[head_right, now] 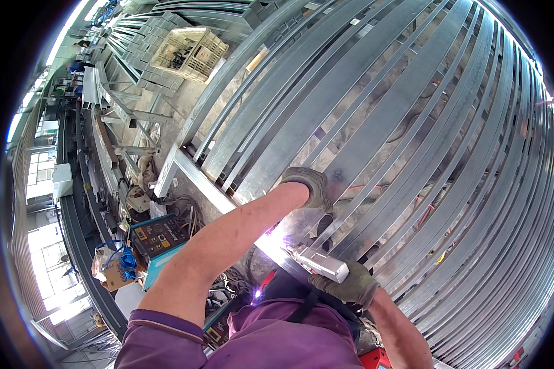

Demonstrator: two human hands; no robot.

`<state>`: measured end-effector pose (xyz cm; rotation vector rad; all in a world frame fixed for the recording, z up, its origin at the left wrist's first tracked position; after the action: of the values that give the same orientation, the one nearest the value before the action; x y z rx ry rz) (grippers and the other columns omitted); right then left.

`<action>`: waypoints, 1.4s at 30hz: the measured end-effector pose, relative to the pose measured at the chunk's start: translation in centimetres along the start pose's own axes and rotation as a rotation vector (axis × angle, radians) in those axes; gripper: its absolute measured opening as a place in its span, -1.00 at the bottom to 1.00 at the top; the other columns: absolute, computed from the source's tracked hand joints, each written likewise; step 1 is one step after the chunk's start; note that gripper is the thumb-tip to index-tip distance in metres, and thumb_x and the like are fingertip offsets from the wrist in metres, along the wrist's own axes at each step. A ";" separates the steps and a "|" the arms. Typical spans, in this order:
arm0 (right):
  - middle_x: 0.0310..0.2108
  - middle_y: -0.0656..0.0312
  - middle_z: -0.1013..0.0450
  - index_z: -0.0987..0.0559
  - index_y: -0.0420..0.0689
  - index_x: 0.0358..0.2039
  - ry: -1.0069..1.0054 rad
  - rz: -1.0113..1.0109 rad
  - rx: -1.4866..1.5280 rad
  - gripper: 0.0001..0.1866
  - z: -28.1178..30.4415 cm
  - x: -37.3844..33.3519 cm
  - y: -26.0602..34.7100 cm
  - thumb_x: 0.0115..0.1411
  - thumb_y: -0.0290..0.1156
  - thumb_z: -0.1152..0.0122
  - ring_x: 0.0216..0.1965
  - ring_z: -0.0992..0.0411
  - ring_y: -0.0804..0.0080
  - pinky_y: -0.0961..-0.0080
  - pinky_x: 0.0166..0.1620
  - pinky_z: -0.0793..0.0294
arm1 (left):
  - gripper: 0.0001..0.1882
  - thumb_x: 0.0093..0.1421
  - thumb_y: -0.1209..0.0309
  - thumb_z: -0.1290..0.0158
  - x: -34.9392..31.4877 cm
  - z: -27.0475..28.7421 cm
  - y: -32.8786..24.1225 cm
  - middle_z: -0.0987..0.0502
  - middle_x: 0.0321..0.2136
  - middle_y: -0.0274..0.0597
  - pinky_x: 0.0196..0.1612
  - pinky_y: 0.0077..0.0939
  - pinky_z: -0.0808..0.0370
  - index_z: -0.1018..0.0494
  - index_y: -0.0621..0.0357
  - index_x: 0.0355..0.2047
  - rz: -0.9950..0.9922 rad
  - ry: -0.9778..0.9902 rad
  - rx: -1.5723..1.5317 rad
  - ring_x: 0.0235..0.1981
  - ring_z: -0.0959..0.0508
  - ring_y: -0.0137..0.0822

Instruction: The person welds a metal frame using a handheld welding torch. They repeatedly position the torch along the joints of parallel metal bars, creating bright sparks as they weld. The person adjusts their grip and repositions the torch multiple times to continue welding different sections of the frame.

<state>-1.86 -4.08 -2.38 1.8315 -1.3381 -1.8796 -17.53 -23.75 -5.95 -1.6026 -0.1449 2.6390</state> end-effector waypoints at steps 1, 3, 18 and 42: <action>0.06 0.12 -0.74 -0.66 -0.07 0.28 -0.013 0.001 -0.013 -0.39 0.1 -0.1 0.0 0.34 -0.04 -0.58 0.08 -0.71 0.30 0.38 0.15 -0.69 | -0.14 0.17 -0.36 -0.33 0.0 0.0 0.0 -0.76 0.12 -0.03 0.16 0.00 -0.67 -0.70 0.05 0.23 0.002 0.004 0.000 0.12 -0.76 0.03; 0.05 0.11 -0.74 -0.66 -0.08 0.28 -0.021 -0.006 -0.027 -0.38 0.2 -0.2 -0.2 0.34 -0.03 -0.58 0.07 -0.72 0.30 0.37 0.14 -0.69 | -0.15 0.17 -0.35 -0.34 0.0 0.0 0.1 -0.77 0.11 -0.03 0.16 0.00 -0.68 -0.70 0.05 0.22 0.009 -0.002 -0.008 0.12 -0.76 0.03; 0.00 0.11 -0.76 -0.69 -0.04 0.26 -0.042 0.033 -0.053 -0.37 0.3 -0.2 -1.3 0.32 0.05 -0.57 0.02 -0.74 0.29 0.34 0.07 -0.71 | -0.19 0.16 -0.30 -0.34 0.3 -0.2 0.1 -0.79 0.05 -0.02 0.12 0.00 -0.69 -0.72 0.07 0.18 -0.006 -0.025 -0.015 0.06 -0.78 0.03; 0.00 0.13 -0.76 -0.68 -0.05 0.27 -0.019 0.033 -0.040 -0.39 0.4 -0.8 -1.3 0.33 -0.01 -0.59 0.02 -0.73 0.33 0.35 0.06 -0.71 | -0.18 0.19 -0.33 -0.32 0.0 0.1 0.1 -0.75 0.15 -0.09 0.21 -0.02 -0.65 -0.68 -0.02 0.25 0.024 0.005 0.008 0.17 -0.74 0.00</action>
<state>-1.47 -2.64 -2.79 1.7668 -1.3190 -1.8973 -17.64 -23.84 -5.95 -1.6190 -0.1150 2.6493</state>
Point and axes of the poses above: each hand's wrist, its own x-axis towards the middle knuckle, its own z-axis out of the back of the hand, y = z × x, the point moved 8 cm from there along x, towards the middle knuckle
